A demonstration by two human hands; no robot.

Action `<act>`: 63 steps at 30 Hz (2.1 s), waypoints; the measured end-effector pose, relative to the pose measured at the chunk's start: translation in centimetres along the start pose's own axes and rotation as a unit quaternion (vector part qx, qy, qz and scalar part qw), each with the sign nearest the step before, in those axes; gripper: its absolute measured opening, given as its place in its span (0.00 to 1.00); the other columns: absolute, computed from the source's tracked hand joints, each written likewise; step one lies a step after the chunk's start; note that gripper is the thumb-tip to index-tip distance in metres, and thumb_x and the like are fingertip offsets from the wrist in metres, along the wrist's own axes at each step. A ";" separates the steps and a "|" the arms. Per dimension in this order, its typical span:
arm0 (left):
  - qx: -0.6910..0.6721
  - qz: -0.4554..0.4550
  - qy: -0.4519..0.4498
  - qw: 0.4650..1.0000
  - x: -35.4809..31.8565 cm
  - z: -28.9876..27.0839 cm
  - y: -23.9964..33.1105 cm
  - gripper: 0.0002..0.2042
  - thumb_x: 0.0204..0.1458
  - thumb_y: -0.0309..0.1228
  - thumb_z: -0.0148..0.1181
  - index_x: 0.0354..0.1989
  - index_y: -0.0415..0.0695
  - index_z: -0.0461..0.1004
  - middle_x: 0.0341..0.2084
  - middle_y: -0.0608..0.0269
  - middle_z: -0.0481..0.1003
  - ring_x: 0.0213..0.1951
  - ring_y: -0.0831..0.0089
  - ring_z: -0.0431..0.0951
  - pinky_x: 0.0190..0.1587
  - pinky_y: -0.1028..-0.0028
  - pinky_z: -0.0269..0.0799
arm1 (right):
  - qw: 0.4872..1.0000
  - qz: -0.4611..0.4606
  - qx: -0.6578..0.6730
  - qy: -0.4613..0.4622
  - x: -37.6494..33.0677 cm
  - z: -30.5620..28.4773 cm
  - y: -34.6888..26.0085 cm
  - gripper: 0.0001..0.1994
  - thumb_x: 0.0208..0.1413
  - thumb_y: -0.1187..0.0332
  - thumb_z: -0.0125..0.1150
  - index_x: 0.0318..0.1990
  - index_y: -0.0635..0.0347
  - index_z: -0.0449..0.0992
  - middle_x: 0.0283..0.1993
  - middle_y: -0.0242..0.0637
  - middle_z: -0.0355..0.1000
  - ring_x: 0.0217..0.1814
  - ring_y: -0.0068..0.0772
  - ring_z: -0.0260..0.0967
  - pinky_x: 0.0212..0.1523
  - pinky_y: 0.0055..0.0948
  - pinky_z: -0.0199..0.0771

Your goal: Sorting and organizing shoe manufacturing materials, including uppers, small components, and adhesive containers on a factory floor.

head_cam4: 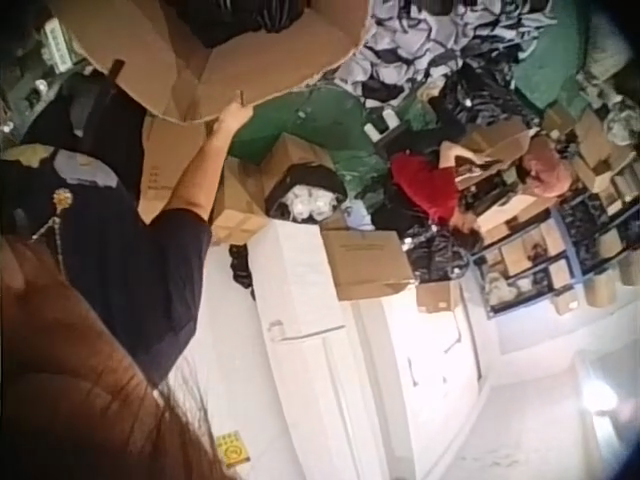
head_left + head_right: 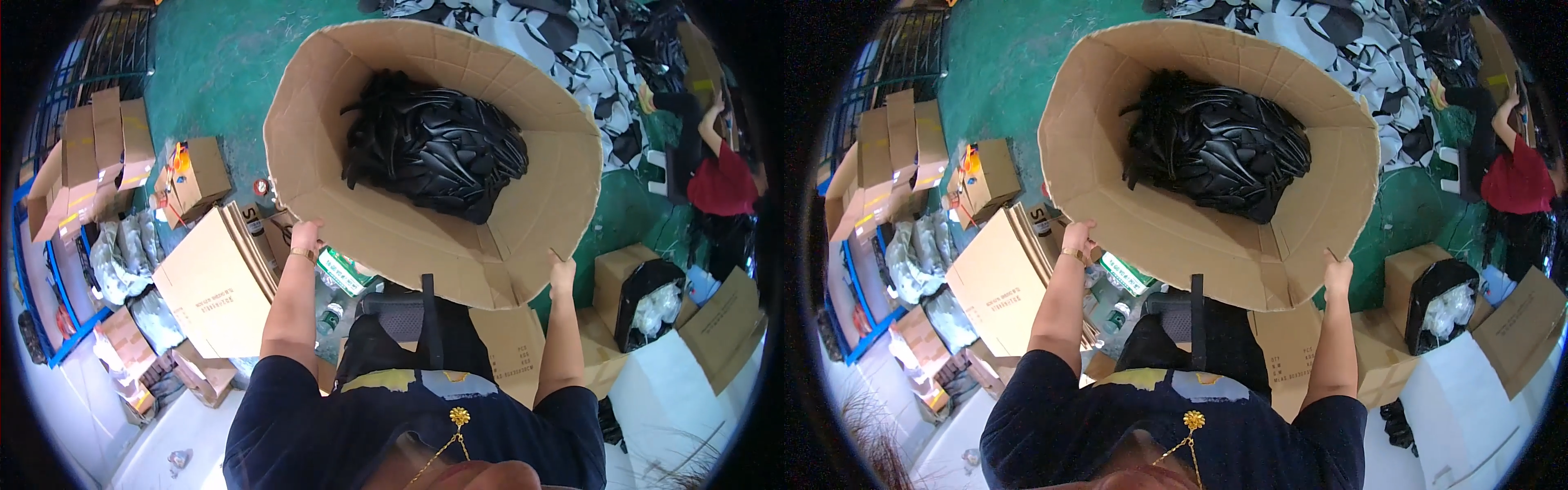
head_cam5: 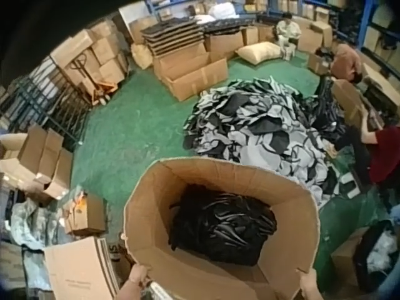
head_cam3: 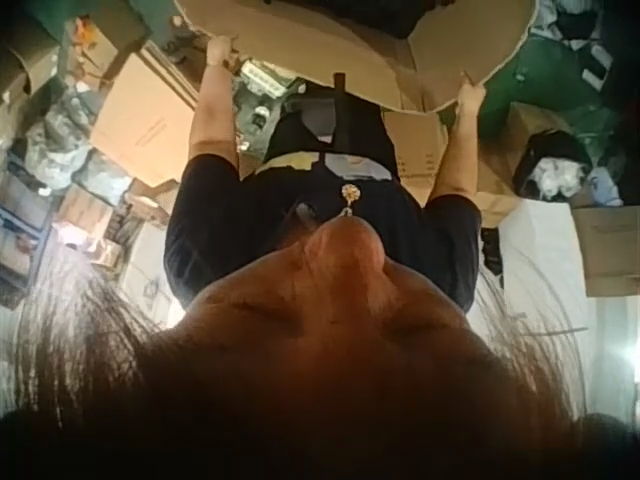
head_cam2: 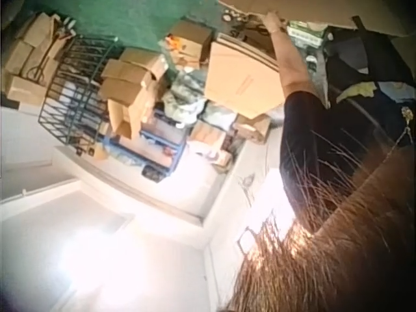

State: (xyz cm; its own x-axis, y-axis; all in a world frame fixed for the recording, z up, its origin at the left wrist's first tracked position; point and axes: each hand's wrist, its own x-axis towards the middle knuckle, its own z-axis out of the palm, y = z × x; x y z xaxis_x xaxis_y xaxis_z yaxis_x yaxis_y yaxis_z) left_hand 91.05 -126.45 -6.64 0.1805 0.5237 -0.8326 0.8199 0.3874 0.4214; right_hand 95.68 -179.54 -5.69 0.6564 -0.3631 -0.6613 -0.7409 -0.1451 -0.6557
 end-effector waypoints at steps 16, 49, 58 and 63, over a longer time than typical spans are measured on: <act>0.001 0.308 -0.172 0.936 -20.2 6.7 14.7 0.11 0.45 0.24 0.52 0.38 0.39 0.69 0.30 0.65 0.73 0.30 0.78 0.74 0.30 0.79 0.69 | 0.984 -0.013 0.180 -0.014 -6.1 -7.7 3.0 0.15 0.47 0.74 0.54 0.44 0.69 0.68 0.42 0.39 0.69 0.40 0.32 0.67 0.43 0.29 0.66; 0.465 0.520 -0.301 0.650 -23.2 13.7 -7.1 0.37 0.41 0.36 0.59 0.59 0.38 0.47 0.45 0.48 0.64 0.45 0.55 0.69 0.45 0.65 0.67 | 0.829 -0.149 0.538 0.013 -16.3 -4.2 -9.1 0.18 0.53 0.73 0.49 0.51 0.68 0.60 0.50 0.41 0.63 0.51 0.38 0.62 0.52 0.40 0.63; 0.620 0.323 -0.334 0.632 -11.9 0.2 -15.2 0.21 0.44 0.42 0.55 0.43 0.41 0.68 0.36 0.49 0.72 0.40 0.55 0.72 0.42 0.63 0.68 | 0.846 -0.110 0.521 0.026 -11.7 -6.3 -9.1 0.19 0.51 0.70 0.50 0.51 0.68 0.61 0.49 0.44 0.64 0.52 0.42 0.61 0.53 0.43 0.60; 0.638 0.169 -0.372 0.653 -9.9 -7.9 -20.6 0.23 0.45 0.46 0.53 0.44 0.40 0.68 0.42 0.47 0.70 0.46 0.55 0.69 0.47 0.64 0.64 | 0.889 -0.146 0.434 -0.008 -7.1 -9.9 -11.0 0.21 0.51 0.69 0.49 0.52 0.68 0.60 0.50 0.47 0.63 0.53 0.43 0.61 0.54 0.42 0.60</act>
State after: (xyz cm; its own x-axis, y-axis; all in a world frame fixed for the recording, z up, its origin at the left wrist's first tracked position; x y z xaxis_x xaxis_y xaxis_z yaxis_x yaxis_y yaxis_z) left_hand 68.02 -133.63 -4.22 0.2918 -0.2824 -0.9138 0.3645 -0.8505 0.3792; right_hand 97.79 -184.52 9.82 0.8094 -0.4125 -0.4181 -0.1545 0.5372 -0.8292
